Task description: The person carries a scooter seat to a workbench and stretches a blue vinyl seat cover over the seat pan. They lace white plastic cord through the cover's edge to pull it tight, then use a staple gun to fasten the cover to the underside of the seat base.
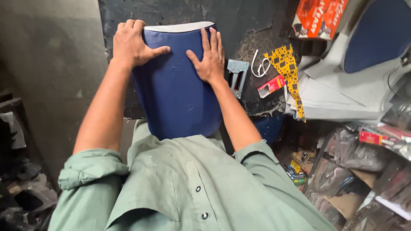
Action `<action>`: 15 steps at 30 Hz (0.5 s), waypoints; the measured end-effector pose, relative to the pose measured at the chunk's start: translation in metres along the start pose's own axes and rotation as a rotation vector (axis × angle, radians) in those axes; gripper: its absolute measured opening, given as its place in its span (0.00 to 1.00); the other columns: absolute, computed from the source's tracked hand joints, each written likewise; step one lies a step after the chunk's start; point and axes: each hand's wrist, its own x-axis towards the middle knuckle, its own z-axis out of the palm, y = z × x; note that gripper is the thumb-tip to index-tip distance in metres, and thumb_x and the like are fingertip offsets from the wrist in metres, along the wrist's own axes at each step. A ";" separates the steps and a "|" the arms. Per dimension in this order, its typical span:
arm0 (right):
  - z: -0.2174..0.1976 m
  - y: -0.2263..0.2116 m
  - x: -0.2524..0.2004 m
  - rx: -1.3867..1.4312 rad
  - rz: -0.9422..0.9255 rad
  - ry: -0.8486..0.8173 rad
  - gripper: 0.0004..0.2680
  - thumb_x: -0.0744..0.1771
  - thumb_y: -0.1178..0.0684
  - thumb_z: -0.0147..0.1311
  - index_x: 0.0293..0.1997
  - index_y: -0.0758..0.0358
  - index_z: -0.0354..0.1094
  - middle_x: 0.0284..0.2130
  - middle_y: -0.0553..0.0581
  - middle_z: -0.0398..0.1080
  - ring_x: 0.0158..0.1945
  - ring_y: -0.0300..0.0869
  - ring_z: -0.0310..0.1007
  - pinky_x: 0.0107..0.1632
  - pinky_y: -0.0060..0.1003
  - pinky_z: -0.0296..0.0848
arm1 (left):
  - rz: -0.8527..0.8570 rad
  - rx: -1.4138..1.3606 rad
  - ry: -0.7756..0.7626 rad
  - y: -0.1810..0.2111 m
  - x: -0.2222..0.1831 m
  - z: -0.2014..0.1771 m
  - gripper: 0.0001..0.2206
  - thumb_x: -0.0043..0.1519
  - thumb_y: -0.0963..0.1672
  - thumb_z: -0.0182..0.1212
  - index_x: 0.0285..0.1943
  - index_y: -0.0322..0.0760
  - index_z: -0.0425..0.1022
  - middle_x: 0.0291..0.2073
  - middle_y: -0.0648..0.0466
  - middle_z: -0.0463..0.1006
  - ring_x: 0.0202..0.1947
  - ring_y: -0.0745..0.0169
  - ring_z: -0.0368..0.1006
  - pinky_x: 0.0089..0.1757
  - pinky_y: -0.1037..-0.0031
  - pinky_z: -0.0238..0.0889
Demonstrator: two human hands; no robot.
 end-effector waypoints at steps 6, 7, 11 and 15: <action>-0.016 -0.003 0.037 -0.087 -0.132 -0.045 0.32 0.69 0.29 0.53 0.77 0.56 0.46 0.75 0.64 0.43 0.79 0.59 0.36 0.75 0.63 0.39 | 0.044 0.096 -0.153 -0.028 0.029 0.006 0.51 0.40 0.74 0.65 0.44 0.25 0.80 0.37 0.36 0.80 0.43 0.36 0.77 0.48 0.56 0.69; -0.016 -0.002 0.042 -0.099 -0.179 -0.032 0.30 0.69 0.30 0.53 0.75 0.58 0.51 0.73 0.65 0.47 0.78 0.59 0.39 0.74 0.63 0.40 | 0.075 0.077 -0.173 -0.031 0.030 0.009 0.51 0.38 0.74 0.65 0.43 0.25 0.81 0.34 0.36 0.81 0.39 0.36 0.78 0.47 0.56 0.70; -0.036 -0.006 0.082 -0.051 -0.254 -0.115 0.23 0.69 0.33 0.53 0.64 0.59 0.65 0.64 0.61 0.62 0.71 0.57 0.54 0.72 0.58 0.51 | 0.076 -0.014 -0.249 -0.043 0.035 0.012 0.51 0.38 0.73 0.66 0.45 0.25 0.82 0.31 0.36 0.82 0.37 0.36 0.79 0.47 0.56 0.71; -0.044 -0.008 0.111 -0.012 -0.387 -0.179 0.16 0.69 0.38 0.52 0.49 0.60 0.75 0.49 0.58 0.74 0.58 0.55 0.68 0.63 0.52 0.61 | 0.069 -0.070 -0.315 -0.047 0.043 0.012 0.49 0.38 0.72 0.66 0.45 0.26 0.83 0.31 0.37 0.82 0.37 0.38 0.80 0.48 0.58 0.72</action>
